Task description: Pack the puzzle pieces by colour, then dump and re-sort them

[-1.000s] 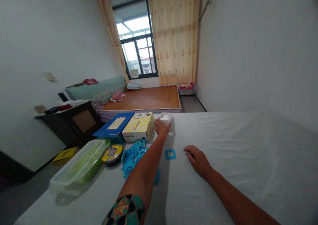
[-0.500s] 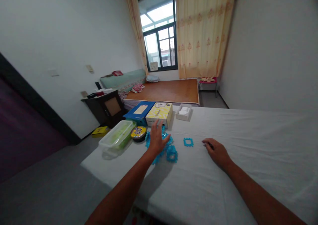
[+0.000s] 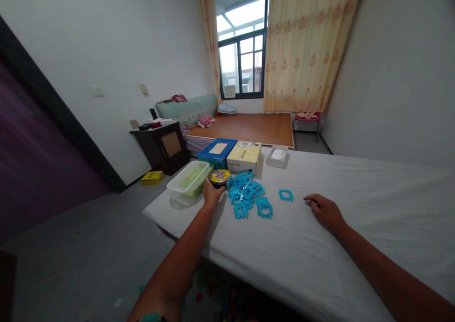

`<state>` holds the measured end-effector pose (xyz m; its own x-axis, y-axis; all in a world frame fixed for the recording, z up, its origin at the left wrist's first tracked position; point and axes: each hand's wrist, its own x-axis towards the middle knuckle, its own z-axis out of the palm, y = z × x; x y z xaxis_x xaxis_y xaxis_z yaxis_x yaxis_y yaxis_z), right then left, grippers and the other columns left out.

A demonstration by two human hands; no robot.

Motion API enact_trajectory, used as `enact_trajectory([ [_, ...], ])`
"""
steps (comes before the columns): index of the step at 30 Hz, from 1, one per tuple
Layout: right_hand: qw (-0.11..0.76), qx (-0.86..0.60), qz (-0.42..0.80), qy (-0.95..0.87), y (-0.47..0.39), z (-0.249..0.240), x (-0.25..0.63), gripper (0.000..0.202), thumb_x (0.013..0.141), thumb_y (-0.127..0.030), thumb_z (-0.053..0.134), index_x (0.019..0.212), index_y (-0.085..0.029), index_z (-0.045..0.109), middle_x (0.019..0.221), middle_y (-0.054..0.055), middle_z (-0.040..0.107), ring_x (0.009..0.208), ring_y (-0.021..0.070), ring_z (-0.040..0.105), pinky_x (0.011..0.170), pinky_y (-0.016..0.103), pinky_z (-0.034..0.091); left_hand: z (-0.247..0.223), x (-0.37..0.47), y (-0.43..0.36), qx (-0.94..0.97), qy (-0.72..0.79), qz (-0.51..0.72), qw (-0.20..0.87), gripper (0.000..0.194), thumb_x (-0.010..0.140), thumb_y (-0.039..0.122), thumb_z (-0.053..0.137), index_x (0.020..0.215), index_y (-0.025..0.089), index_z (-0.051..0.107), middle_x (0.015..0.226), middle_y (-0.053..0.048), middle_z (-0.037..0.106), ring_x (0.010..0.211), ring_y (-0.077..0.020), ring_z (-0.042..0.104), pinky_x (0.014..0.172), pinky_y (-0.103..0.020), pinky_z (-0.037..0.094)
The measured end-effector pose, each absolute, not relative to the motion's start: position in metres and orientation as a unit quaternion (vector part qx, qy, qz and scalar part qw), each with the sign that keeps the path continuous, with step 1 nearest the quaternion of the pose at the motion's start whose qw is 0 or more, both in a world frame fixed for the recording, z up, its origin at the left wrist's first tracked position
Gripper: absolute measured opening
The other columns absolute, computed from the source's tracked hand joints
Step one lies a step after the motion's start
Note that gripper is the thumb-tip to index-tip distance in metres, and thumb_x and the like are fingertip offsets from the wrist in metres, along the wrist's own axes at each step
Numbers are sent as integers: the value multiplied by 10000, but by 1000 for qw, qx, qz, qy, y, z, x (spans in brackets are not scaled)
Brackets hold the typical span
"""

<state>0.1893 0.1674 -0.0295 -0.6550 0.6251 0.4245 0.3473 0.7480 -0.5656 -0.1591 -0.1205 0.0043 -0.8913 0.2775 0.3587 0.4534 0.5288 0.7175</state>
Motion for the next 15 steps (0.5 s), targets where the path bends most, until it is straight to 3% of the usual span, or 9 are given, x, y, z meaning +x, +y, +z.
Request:
enact_trajectory([
  [7,310,-272,222,-884,166,-30,191,291,792,-306,457,907,-234,715,934,46,741,852,234,689,821,399,529,7,-170,-108,-242,-892,-375,71,1012,545,284,823,1410,154,313,1410,-215,439,1353,-353,399,1084,-452,343],
  [15,307,-274,227,-883,163,-28,194,292,796,-282,452,910,-212,711,928,45,736,855,217,677,835,386,522,15,-167,-103,-292,-847,-434,97,1056,543,290,822,1445,162,288,1379,-165,451,1331,-321,423,1097,-433,356],
])
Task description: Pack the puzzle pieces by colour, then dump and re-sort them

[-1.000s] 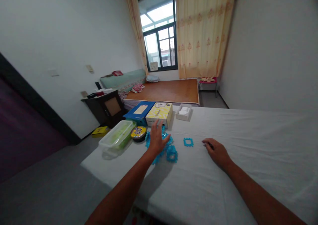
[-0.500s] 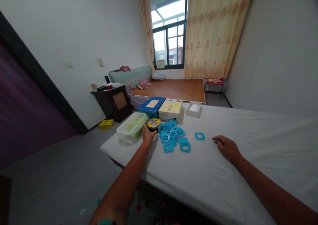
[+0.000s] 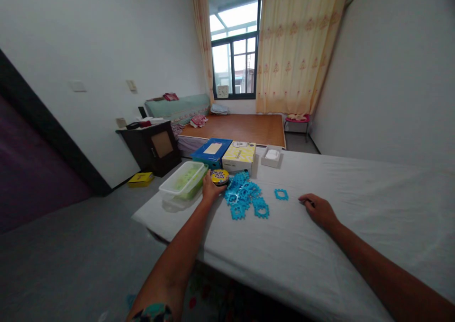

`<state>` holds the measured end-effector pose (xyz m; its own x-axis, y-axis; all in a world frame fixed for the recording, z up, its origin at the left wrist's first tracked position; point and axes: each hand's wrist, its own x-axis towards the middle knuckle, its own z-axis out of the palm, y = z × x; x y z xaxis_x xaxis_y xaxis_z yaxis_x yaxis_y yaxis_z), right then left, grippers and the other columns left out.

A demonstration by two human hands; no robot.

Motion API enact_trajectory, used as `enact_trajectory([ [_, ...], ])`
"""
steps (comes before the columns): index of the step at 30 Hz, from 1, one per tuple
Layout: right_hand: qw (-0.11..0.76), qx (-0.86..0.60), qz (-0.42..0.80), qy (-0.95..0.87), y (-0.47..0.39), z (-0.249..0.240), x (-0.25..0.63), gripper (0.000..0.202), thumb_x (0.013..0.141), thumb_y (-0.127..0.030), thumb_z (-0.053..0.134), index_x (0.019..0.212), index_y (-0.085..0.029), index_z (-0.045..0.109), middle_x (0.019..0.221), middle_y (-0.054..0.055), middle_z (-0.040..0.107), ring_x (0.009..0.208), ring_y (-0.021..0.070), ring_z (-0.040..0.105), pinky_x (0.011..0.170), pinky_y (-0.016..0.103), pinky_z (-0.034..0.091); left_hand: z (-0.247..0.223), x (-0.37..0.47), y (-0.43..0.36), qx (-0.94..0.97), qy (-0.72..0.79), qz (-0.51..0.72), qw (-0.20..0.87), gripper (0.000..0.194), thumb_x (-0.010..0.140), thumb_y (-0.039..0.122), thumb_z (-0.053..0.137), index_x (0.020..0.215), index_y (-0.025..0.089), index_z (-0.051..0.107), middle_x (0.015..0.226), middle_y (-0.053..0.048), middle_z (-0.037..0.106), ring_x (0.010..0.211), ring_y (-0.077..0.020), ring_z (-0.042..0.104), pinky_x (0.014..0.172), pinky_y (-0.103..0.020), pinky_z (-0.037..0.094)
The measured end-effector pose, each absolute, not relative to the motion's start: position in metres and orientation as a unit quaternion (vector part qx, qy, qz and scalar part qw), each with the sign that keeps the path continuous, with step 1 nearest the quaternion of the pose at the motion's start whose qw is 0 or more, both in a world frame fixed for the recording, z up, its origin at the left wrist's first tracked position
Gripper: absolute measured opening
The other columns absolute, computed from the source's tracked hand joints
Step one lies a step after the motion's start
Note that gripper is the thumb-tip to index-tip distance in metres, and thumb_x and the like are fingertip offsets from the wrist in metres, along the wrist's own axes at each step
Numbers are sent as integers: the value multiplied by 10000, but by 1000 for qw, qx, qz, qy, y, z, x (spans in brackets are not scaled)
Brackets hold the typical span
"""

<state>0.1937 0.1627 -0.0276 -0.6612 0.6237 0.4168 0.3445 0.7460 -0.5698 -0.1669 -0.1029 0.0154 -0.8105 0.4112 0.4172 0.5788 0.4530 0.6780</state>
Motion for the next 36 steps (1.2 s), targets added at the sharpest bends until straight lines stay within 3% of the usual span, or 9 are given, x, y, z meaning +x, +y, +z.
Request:
enact_trajectory([
  [6,357,-217,247,-874,118,1,158,299,854,-295,460,1027,-213,689,1039,88,704,915,233,648,806,404,540,51,-128,-122,-379,-809,-430,132,1155,556,290,815,1507,232,163,1355,-127,414,1309,-305,403,1108,-458,355],
  [9,361,-96,251,-893,69,36,111,326,888,-324,498,1169,-236,639,1130,93,680,1091,259,589,975,472,468,65,-102,-124,-450,-777,-416,146,1167,565,307,813,1513,220,139,1378,-132,392,1322,-305,380,1120,-442,343],
  [12,349,-47,278,-894,32,61,60,631,798,-448,664,1363,-221,499,1371,128,541,1279,310,468,1082,533,364,68,-83,-121,-480,-764,-409,134,1169,583,342,805,1518,204,117,1407,-150,377,1342,-319,358,1130,-455,331],
  [14,322,-63,309,-893,20,67,33,895,679,-525,757,1433,-192,408,1434,156,467,1331,340,416,1098,543,342,66,-77,-120,-485,-765,-407,116,1154,600,329,784,1521,197,101,1427,-165,361,1354,-325,352,1125,-468,338],
  [16,292,-74,333,-893,18,68,16,1011,615,-553,787,1455,-179,367,1437,169,454,1329,342,425,1096,526,352,62,-76,-120,-489,-766,-404,104,1132,608,309,765,1520,191,104,1441,-176,354,1360,-328,354,1118,-477,347],
  [21,275,-86,319,-903,25,68,10,949,600,-562,789,1405,-198,440,1358,151,539,1229,308,532,1055,475,408,55,-78,-120,-492,-753,-423,110,1088,592,355,786,1481,134,197,1441,-206,385,1363,-345,370,1122,-482,348],
  [25,272,-84,326,-901,31,76,15,894,587,-556,799,1362,-226,499,1301,119,591,1164,299,578,1006,466,451,61,-76,-118,-480,-769,-417,70,1060,576,381,808,1456,172,255,1414,-174,458,1310,-336,457,1084,-484,401],
  [30,239,-75,451,-857,50,82,25,819,636,-529,785,1338,-205,515,1254,99,621,1064,253,624,937,418,505,69,-90,-120,-507,-764,-392,73,1026,548,357,825,1426,204,317,1394,-133,490,1283,-312,493,1082,-448,420],
  [36,353,-231,431,-798,101,58,71,834,654,-609,740,1328,-182,498,1234,134,600,1055,279,610,918,451,508,75,-142,-128,-507,-801,-294,122,1004,556,333,818,1420,183,330,1405,-147,453,1314,-317,446,1096,-445,389],
])
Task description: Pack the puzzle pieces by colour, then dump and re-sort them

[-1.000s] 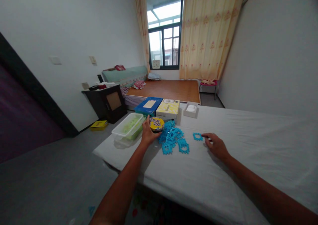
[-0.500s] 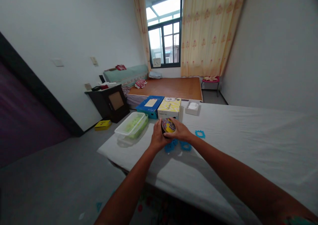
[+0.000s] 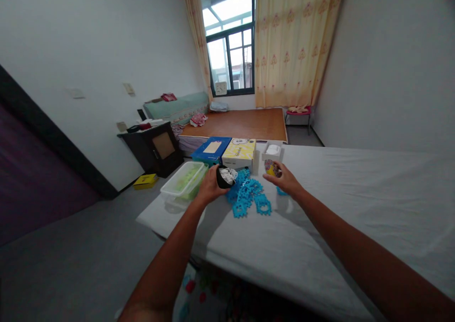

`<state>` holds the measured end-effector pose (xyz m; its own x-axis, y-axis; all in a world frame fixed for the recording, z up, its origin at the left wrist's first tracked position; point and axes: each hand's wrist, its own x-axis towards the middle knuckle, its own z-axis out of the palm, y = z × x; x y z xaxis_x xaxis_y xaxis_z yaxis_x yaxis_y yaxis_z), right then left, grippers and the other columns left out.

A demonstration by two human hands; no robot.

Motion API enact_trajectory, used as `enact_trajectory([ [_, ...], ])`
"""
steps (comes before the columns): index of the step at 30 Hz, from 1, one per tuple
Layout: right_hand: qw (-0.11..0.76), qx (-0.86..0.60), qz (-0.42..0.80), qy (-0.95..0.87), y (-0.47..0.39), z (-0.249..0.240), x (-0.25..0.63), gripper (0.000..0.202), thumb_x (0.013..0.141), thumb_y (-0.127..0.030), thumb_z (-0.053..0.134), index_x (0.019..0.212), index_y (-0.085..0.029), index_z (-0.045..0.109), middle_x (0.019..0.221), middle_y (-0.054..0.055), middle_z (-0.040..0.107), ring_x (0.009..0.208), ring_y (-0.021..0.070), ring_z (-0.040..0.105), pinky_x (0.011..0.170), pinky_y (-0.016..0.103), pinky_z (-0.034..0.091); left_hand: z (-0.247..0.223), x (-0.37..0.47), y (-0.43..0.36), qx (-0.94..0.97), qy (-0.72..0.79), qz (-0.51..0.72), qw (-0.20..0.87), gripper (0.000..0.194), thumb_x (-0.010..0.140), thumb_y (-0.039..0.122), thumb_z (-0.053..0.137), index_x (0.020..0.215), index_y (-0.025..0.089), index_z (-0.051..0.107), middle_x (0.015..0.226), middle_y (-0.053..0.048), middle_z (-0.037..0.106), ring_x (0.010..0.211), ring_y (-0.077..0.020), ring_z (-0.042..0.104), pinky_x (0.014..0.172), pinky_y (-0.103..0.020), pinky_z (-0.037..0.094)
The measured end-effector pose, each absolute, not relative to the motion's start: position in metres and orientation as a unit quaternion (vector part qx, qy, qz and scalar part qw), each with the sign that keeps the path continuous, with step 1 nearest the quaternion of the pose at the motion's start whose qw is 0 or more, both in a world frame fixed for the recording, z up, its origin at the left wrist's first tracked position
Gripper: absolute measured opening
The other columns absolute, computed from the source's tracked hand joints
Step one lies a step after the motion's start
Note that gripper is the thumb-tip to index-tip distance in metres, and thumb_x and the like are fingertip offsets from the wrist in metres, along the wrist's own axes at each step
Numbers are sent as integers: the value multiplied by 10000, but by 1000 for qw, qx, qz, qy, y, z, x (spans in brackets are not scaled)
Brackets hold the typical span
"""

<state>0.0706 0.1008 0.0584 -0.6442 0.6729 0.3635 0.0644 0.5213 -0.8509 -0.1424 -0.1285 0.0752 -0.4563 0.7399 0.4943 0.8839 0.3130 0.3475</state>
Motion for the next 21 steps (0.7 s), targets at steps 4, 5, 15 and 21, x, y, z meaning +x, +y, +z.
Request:
enact_trajectory([
  [4,404,-292,352,-792,118,26,102,895,634,-641,729,1348,-173,459,1305,161,542,1175,316,543,1027,499,427,86,-153,-121,-530,-820,-165,139,996,543,239,810,1428,218,354,1439,-150,405,1325,-343,417,1073,-449,390],
  [5,416,-293,335,-793,119,18,107,903,639,-645,721,1356,-169,447,1319,169,530,1200,323,523,1046,506,410,90,-152,-117,-542,-817,-137,142,988,548,212,803,1431,230,358,1442,-147,405,1332,-345,406,1076,-450,381],
  [15,426,-264,292,-815,128,-18,121,915,673,-633,701,1401,-169,398,1374,181,476,1279,338,459,1088,516,374,149,-130,-84,-644,-742,-5,185,767,673,16,628,1373,272,443,1413,-116,473,1372,-311,371,1117,-481,276],
  [21,426,-279,310,-803,129,-15,121,939,665,-666,695,1406,-168,403,1366,187,485,1258,346,478,1077,525,381,188,-128,-90,-611,-756,-15,233,798,695,115,672,1423,245,371,1466,-138,414,1394,-324,329,1114,-501,267],
])
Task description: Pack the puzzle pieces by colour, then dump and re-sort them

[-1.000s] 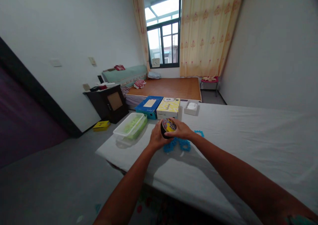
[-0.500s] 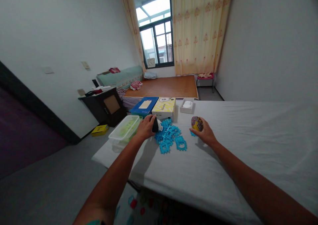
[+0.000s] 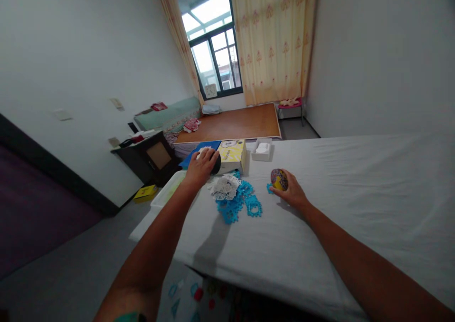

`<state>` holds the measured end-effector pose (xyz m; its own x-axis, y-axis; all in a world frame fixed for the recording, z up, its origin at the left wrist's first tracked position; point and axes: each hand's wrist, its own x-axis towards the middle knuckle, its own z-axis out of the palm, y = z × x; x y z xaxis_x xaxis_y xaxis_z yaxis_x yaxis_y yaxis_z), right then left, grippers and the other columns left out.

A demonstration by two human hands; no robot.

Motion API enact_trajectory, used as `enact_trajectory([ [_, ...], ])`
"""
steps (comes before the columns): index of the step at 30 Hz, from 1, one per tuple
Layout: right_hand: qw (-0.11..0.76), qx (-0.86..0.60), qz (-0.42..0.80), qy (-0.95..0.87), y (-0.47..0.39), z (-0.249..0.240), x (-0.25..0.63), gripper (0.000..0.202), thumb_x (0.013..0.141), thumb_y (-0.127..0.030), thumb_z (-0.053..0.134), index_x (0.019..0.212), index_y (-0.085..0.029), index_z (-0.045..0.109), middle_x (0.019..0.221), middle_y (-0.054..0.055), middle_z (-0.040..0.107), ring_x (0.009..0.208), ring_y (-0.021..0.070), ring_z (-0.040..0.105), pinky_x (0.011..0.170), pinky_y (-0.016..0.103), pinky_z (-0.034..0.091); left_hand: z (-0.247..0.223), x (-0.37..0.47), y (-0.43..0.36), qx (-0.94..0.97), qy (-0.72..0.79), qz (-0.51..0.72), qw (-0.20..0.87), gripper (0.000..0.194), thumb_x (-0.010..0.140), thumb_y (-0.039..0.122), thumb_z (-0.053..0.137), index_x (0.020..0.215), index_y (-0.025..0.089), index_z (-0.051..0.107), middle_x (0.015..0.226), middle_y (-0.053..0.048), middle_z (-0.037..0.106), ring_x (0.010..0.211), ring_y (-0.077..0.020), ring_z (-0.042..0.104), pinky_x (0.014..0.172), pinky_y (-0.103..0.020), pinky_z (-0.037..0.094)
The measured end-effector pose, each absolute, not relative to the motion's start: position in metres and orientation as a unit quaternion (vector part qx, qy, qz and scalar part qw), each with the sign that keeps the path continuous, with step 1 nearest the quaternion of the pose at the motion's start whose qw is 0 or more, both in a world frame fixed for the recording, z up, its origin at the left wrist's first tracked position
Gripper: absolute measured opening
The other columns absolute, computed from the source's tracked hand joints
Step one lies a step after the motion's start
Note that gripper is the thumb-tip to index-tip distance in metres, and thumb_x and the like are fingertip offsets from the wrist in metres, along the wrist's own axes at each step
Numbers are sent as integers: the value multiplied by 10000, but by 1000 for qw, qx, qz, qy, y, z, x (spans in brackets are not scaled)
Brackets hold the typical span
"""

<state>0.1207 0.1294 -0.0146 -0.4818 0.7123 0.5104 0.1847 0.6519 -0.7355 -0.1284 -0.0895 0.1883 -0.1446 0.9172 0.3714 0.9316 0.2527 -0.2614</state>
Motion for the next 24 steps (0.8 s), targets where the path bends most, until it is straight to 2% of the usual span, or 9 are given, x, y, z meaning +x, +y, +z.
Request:
enact_trajectory([
  [2,431,-282,324,-794,128,-11,120,923,690,-675,672,1415,-175,395,1381,183,476,1270,343,468,1085,526,369,182,-118,-85,-599,-762,-121,216,861,674,229,743,1434,228,338,1453,-147,407,1370,-333,359,1104,-491,309],
  [4,437,-275,346,-783,126,-7,121,876,736,-671,633,1429,-199,380,1403,166,465,1283,330,458,1088,524,365,160,-100,-76,-615,-735,-238,154,971,618,341,805,1439,206,306,1412,-152,425,1326,-320,410,1096,-466,354],
  [7,436,-242,377,-780,120,0,122,814,789,-651,588,1440,-215,368,1433,155,446,1307,317,432,1093,519,354,111,-65,-58,-673,-667,-317,40,981,594,357,824,1422,201,322,1391,-150,431,1310,-302,423,1107,-455,365],
  [12,398,-168,404,-807,108,7,123,803,783,-632,609,1435,-222,380,1429,153,456,1316,314,422,1111,516,326,58,-26,-35,-655,-656,-374,-6,980,576,305,818,1413,189,323,1395,-162,408,1330,-312,394,1120,-484,353],
  [18,370,-138,445,-804,103,5,119,836,763,-588,662,1449,-232,343,1434,140,435,1320,286,424,1124,487,328,57,-17,-25,-650,-657,-383,-19,959,579,279,796,1415,204,334,1382,-135,429,1328,-296,401,1128,-473,353],
  [24,366,-145,401,-827,98,2,120,832,750,-514,677,1456,-217,352,1414,148,445,1311,300,429,1121,493,328,44,-10,-22,-633,-689,-351,-32,1000,590,301,792,1452,184,301,1453,-180,379,1368,-337,370,1120,-512,352],
])
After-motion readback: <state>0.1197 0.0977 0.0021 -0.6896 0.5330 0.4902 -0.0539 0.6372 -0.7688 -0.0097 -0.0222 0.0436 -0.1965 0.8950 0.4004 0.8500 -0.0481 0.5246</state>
